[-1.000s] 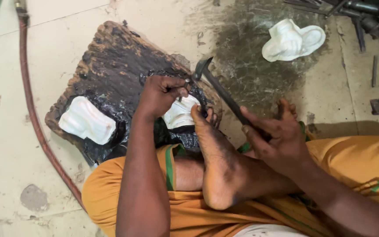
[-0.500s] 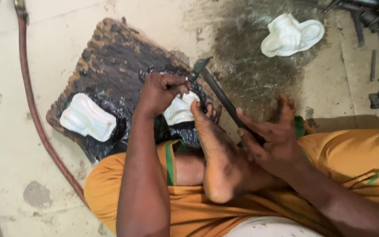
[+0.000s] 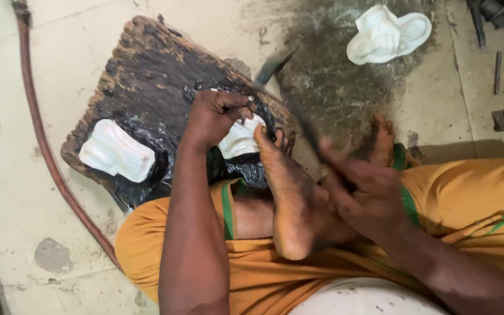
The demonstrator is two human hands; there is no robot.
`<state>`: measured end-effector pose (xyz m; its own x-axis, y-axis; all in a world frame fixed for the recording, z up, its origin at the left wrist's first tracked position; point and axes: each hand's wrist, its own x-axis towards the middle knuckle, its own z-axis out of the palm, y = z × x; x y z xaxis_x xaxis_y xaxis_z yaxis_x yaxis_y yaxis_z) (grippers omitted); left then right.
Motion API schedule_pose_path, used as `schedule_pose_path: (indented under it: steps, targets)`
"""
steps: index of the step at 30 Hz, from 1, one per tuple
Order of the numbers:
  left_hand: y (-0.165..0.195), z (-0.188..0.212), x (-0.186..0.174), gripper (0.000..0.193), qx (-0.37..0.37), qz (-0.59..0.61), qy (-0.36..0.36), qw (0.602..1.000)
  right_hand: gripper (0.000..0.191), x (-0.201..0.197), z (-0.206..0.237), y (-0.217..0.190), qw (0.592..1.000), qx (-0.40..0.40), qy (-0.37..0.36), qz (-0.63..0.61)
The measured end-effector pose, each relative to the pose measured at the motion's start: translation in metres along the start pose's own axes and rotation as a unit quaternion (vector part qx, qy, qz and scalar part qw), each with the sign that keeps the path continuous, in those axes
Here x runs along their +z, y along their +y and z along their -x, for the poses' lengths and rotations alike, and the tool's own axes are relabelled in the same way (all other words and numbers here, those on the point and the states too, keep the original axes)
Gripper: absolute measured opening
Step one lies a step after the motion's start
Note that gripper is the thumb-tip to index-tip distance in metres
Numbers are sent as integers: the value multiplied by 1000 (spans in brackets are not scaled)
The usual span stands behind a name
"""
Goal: The person sits on the workshop floor hammering white ornamental metal pieces placed on a dark wooden board. They hold a punch against the piece with one hand and strike it with a hammer in the other, repositioning the pieces and working over their surfaces to shape decorative details.
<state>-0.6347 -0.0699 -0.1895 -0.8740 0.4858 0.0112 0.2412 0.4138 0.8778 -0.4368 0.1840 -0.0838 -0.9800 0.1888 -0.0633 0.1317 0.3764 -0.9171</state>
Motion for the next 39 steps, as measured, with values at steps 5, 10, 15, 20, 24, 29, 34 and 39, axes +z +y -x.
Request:
schedule_pose_path:
  steps: [5,10,15,20,24,29,34,39]
  targets:
    - [-1,1,2,19,-13,64,-3,998,43,3,3,-3,1000,-22,0,3]
    - [-3,2,3,20,11,-22,1,1000,47,7,4,-5,998,-14,-49,43]
    - [-3,3,5,19,17,-4,19,1000,47,11,6,-9,997,-65,-16,46]
    - [-4,4,6,19,48,6,13,999,45,11,9,-8,998,-50,27,14]
    - [-3,3,8,22,59,-106,33,992,45,8,10,-8,989,-119,-4,91]
    - [-2,2,10,20,61,-92,31,993,47,5,8,-10,995,-88,24,47]
    - [-1,1,13,20,-15,30,3,999,48,5,8,-8,989,-99,21,104]
    - [0,0,15,19,43,-58,18,997,47,2,7,-4,978,-166,-2,124]
